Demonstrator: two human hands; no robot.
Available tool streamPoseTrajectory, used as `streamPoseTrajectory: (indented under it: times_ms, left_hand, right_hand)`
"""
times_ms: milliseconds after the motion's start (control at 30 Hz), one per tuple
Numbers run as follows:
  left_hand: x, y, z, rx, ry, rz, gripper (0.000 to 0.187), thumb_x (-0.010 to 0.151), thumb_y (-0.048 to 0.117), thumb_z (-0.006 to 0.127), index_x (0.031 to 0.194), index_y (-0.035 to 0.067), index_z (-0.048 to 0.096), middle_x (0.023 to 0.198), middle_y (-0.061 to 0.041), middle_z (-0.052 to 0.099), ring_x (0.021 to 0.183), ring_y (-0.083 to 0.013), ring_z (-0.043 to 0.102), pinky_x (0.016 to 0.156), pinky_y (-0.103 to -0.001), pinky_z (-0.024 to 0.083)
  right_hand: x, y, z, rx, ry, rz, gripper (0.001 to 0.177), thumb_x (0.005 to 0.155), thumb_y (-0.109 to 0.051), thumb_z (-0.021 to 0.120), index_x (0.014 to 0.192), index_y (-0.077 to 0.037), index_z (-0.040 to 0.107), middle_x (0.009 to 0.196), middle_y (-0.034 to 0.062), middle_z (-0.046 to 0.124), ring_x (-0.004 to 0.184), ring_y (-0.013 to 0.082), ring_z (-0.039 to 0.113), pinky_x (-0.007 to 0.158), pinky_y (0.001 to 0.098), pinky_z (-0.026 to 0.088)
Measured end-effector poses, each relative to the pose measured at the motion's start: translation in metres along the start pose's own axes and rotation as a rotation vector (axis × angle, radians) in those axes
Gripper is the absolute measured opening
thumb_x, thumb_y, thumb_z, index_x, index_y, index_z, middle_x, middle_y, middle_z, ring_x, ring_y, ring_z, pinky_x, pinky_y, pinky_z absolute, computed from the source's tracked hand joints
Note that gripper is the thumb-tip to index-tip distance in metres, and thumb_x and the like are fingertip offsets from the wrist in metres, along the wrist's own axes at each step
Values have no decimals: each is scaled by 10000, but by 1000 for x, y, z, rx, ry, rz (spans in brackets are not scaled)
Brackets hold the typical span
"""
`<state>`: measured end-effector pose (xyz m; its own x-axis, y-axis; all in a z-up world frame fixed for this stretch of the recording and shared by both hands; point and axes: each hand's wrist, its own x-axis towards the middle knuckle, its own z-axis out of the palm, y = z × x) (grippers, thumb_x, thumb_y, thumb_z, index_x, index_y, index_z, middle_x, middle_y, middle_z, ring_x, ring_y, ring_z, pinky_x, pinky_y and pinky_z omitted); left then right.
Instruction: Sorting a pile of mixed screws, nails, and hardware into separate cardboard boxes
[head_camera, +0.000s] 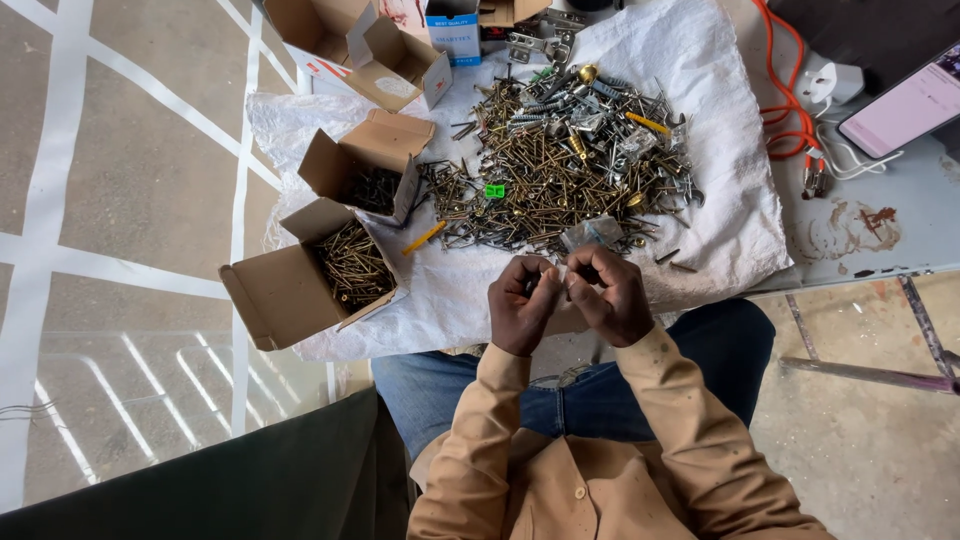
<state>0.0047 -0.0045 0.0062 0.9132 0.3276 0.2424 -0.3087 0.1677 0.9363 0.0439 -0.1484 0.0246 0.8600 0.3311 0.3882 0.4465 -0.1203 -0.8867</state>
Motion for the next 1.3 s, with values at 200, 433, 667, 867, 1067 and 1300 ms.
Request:
streamPoseTrajectory:
  times_ms: [200, 433, 667, 867, 1067, 1300]
  left_hand:
    - [-5, 2, 5, 21, -88, 31, 76, 945, 55, 735, 895, 10, 699, 499, -82, 612, 476, -109, 583, 537, -216, 461]
    - [-1, 0, -1, 212, -210, 50, 76, 924, 124, 779, 938, 62, 738, 461, -48, 556, 470, -83, 501, 533, -221, 412]
    - [-5, -1, 8, 367, -160, 72, 85, 941, 207, 728, 887, 141, 728, 432, 7, 590, 406, -169, 589, 510, -250, 473]
    - [-6, 0, 4, 334, -74, 89, 74, 953, 170, 716, 886, 141, 707, 436, -7, 602, 421, -177, 614, 525, -256, 497]
    - [-5, -2, 5, 257, 19, 104, 99, 964, 123, 680, 870, 92, 688, 432, -42, 604, 419, -162, 611, 510, -247, 490]
    - [-5, -9, 8, 164, 101, 130, 127, 970, 114, 670, 858, 58, 692, 458, -82, 614, 433, -154, 610, 490, -248, 487]
  right_hand:
    - [14, -24, -21, -124, -98, -72, 122, 943, -151, 639, 853, -89, 694, 569, 89, 575, 521, 204, 601, 543, 318, 530]
    - [20, -27, -39, -189, -187, -135, 147, 929, -135, 652, 800, -84, 700, 543, 79, 519, 481, 225, 568, 500, 314, 505]
    - [5, -2, -28, -243, -94, -147, 126, 902, -93, 647, 796, -116, 710, 535, 79, 530, 451, 267, 589, 431, 310, 489]
    - [4, -5, -15, -204, -19, -132, 134, 906, -74, 612, 792, -100, 677, 546, 113, 529, 478, 277, 602, 444, 321, 506]
    - [3, -11, 1, -126, 107, -111, 155, 926, -78, 584, 792, -102, 659, 561, 124, 569, 517, 283, 650, 484, 342, 544]
    - [-6, 9, 24, 41, 259, 39, 130, 907, -109, 612, 784, -81, 645, 675, 120, 643, 624, 166, 633, 560, 329, 538]
